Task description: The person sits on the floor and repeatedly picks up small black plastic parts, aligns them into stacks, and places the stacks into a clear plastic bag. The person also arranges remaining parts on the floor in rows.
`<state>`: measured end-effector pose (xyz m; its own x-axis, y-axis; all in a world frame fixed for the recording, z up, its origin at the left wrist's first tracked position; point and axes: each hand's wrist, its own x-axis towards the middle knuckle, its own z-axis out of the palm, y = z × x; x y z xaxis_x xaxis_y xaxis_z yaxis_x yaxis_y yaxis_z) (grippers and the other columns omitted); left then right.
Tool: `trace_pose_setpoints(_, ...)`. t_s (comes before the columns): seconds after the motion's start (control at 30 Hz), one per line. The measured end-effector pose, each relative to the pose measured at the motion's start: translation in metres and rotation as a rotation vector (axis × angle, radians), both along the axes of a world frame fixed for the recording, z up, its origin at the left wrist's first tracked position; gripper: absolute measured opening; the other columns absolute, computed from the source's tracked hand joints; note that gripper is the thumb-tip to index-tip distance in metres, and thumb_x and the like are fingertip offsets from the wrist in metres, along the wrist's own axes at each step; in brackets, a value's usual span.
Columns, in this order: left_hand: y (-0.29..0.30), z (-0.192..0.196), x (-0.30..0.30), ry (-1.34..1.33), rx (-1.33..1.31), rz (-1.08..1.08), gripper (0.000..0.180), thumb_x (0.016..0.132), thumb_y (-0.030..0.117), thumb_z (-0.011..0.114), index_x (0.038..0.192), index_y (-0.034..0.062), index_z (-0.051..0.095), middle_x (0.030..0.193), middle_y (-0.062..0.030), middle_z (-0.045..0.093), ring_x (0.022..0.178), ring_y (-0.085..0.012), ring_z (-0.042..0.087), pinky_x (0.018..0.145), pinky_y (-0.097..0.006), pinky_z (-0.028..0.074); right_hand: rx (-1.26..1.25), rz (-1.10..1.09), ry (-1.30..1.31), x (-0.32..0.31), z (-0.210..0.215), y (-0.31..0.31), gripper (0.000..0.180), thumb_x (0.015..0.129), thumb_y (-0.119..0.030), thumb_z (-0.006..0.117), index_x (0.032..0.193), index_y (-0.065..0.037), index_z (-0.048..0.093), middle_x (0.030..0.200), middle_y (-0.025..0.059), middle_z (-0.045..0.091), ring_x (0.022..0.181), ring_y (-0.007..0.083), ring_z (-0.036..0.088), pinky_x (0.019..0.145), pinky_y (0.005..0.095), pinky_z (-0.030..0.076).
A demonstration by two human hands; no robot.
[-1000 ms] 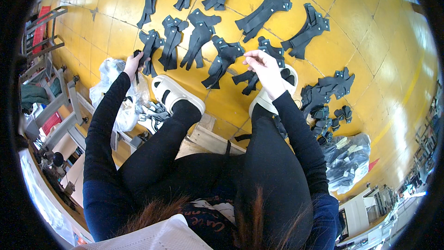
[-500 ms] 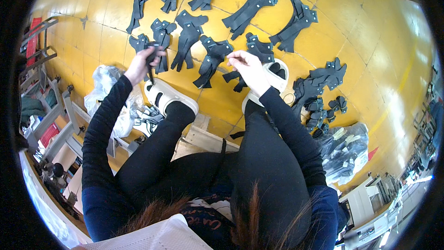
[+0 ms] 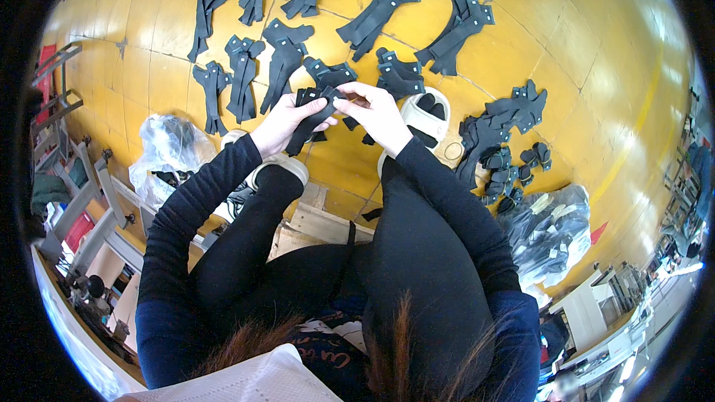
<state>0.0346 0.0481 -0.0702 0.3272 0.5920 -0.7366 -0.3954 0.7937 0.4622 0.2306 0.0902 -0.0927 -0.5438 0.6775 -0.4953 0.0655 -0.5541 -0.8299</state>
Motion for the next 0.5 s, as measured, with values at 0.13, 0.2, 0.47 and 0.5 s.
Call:
trace_pose_setpoints(0.13, -0.001, 0.001, 0.005, -0.004, -0.033, -0.011, 0.032, 0.092, 0.022, 0.055, 0.113, -0.0014, 0.056, 0.103, -0.0117, 0.065, 0.087, -0.0158, 0.065, 0.073, -0.025, 0.053, -0.022, -0.002, -0.032, 0.003, 0.0, 0.001, 0.02, 0.083, -0.007, 0.063, 0.1, 0.004, 0.062, 0.088, 0.0057, 0.066, 0.078, 0.0095, 0.062, 0.072, 0.0221, 0.049)
trace_pose_setpoints(0.2, -0.001, 0.003, 0.006, -0.014, -0.066, -0.008, 0.033, 0.093, 0.023, 0.054, 0.115, -0.0009, 0.056, 0.105, -0.0123, 0.064, 0.088, -0.016, 0.065, 0.074, -0.025, 0.053, -0.013, -0.007, -0.049, 0.004, -0.001, 0.0, 0.019, 0.083, -0.006, 0.063, 0.099, 0.004, 0.062, 0.087, 0.0056, 0.066, 0.076, 0.0093, 0.061, 0.07, 0.022, 0.049)
trace_pose_setpoints(0.47, -0.006, 0.0, 0.008, -0.025, -0.076, -0.054, 0.035, 0.093, 0.023, 0.054, 0.117, -0.003, 0.054, 0.106, -0.0153, 0.064, 0.092, -0.0181, 0.064, 0.079, -0.026, 0.053, 0.054, -0.08, -0.099, 0.01, -0.01, -0.002, 0.017, 0.082, -0.005, 0.063, 0.096, 0.005, 0.061, 0.08, 0.0043, 0.064, 0.066, 0.0085, 0.059, 0.062, 0.0215, 0.046)
trace_pose_setpoints(0.5, -0.01, -0.003, 0.009, -0.031, -0.08, -0.064, 0.035, 0.093, 0.023, 0.054, 0.118, -0.0029, 0.054, 0.106, -0.0154, 0.064, 0.093, -0.0181, 0.064, 0.079, -0.026, 0.053, 0.023, -0.086, -0.109, 0.013, -0.011, -0.003, 0.017, 0.082, -0.005, 0.063, 0.096, 0.005, 0.061, 0.079, 0.0041, 0.064, 0.066, 0.0084, 0.058, 0.062, 0.0215, 0.046)
